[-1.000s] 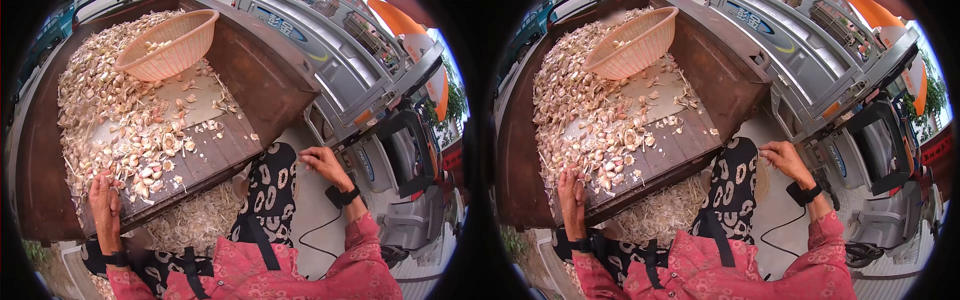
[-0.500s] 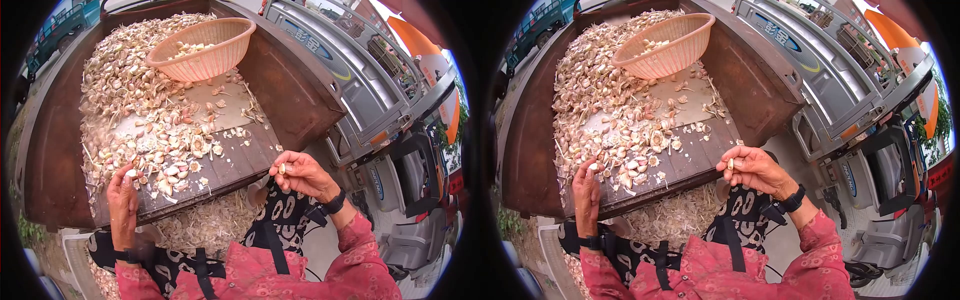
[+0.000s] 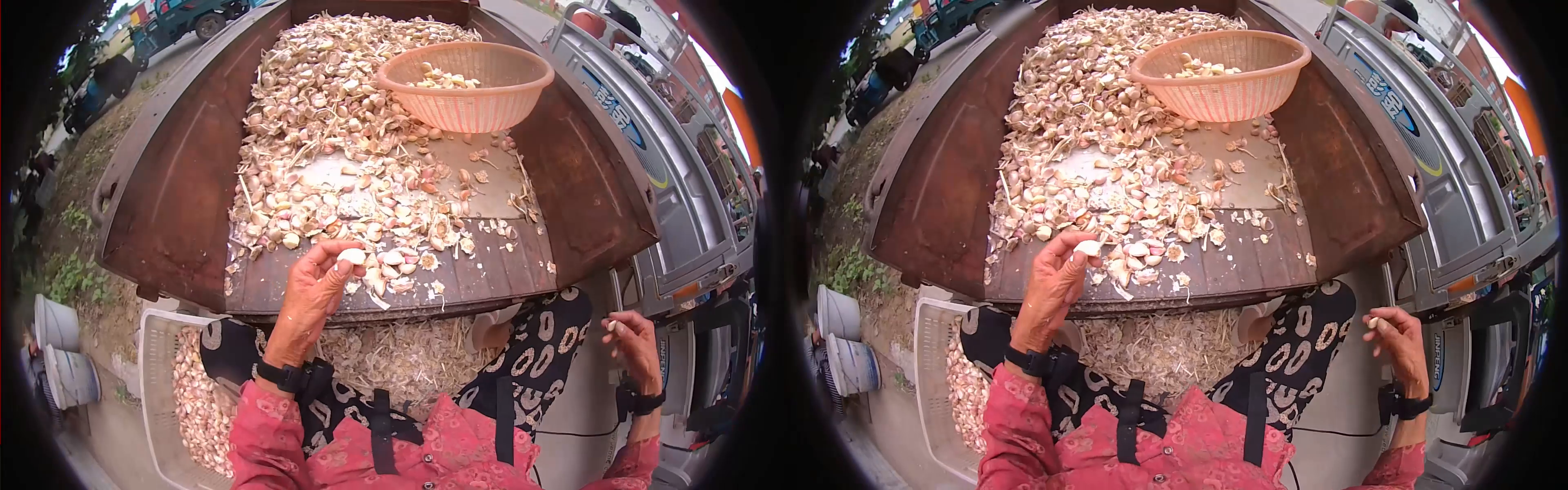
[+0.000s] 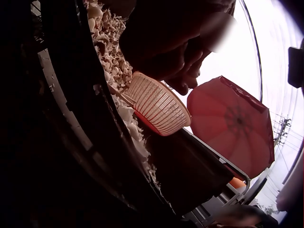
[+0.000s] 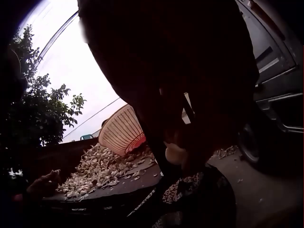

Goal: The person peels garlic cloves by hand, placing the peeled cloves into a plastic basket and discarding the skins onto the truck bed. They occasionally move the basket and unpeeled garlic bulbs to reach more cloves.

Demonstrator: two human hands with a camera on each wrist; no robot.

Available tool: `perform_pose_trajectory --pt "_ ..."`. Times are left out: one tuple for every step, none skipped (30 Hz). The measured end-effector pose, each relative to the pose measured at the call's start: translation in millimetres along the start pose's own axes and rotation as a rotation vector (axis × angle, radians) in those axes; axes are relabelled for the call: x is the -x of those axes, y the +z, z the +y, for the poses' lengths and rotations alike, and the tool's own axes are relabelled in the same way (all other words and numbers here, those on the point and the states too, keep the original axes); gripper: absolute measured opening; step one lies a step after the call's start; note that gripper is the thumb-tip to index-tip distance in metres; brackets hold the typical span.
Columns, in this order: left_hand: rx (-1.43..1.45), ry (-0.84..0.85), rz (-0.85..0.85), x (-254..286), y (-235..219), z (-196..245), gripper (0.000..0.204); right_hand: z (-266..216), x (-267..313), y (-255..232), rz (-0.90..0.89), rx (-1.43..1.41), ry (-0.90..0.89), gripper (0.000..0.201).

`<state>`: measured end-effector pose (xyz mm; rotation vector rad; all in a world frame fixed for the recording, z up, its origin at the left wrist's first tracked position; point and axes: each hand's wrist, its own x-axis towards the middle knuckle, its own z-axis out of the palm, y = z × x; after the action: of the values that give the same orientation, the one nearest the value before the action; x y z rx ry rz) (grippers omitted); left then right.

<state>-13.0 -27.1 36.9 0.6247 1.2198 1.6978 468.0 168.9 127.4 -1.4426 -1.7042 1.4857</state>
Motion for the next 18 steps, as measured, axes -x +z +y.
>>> perform_pose_trajectory --pt "-0.014 -0.003 0.004 2.4 4.2 3.8 0.034 -7.4 7.6 -0.3 0.024 0.266 0.048 0.028" --pt "-0.018 -0.007 -0.01 2.5 7.7 5.9 0.034 2.5 4.6 0.6 0.002 0.263 0.036 0.028" --pt "-0.02 0.003 0.0 1.8 8.3 5.4 0.034 12.7 2.2 -0.8 0.028 0.41 -0.097 0.029" --pt "-0.01 0.0 -0.016 0.1 9.5 2.1 0.033 4.1 1.3 10.2 0.063 0.555 -0.228 0.031" --pt "0.0 -0.008 -0.036 -1.2 10.3 -0.9 0.032 -6.9 1.9 25.5 0.033 0.4 -0.122 0.026" --pt "-0.002 -0.01 -0.039 -1.9 10.1 -2.4 0.032 -20.5 0.3 51.6 0.036 0.397 -0.12 0.026" --pt "-0.008 -0.027 -0.061 -2.3 9.4 -3.5 0.03 -32.8 -1.5 75.5 -0.066 0.279 -0.162 0.023" --pt "-0.014 -0.042 -0.082 -2.9 8.7 -5.1 0.029 -44.5 -3.9 99.0 -0.167 0.161 -0.205 0.022" --pt "-0.015 -0.041 -0.082 -4.2 7.8 -8.2 0.029 -52.3 -8.7 124.2 -0.245 0.184 -0.298 0.022" --pt "0.009 -0.055 -0.108 -5.1 6.6 -12.1 0.028 -59.1 -14.5 149.1 -0.325 0.207 -0.391 0.023" --pt "0.032 -0.068 -0.133 -5.0 5.7 -13.9 0.028 -70.1 -20.0 172.0 -0.418 0.293 -0.48 0.025" --pt "0.029 -0.065 -0.129 -3.4 5.6 -13.1 0.028 -80.5 -25.8 193.2 -0.509 0.379 -0.571 0.026" --pt "0.032 -0.065 -0.085 -1.9 6.2 -11.7 0.028 -84.1 -34.1 214.0 -0.549 0.398 -0.679 0.026" --pt "0.038 -0.068 -0.043 -2.1 6.5 -11.1 0.027 -84.2 -44.9 231.2 -0.588 0.42 -0.784 0.025" --pt "0.056 -0.049 0.005 -4.8 2.1 -11.7 0.028 -87.1 -56.3 243.5 -0.587 0.424 -0.785 0.025" --pt "0.059 -0.047 0.003 -8.8 -2.5 -10.7 0.028 -90.6 -68.6 254.7 -0.567 0.454 -0.845 0.022" --pt "0.039 0.018 0.069 -14.2 -6.7 -8.9 0.028 -92.9 -82.5 263.4 -0.549 0.485 -0.905 0.02" --pt "0.022 0.083 0.135 -19.7 -10.8 -7.3 0.029 -92.5 -99.3 270.5 -0.55 0.494 -0.907 0.02"
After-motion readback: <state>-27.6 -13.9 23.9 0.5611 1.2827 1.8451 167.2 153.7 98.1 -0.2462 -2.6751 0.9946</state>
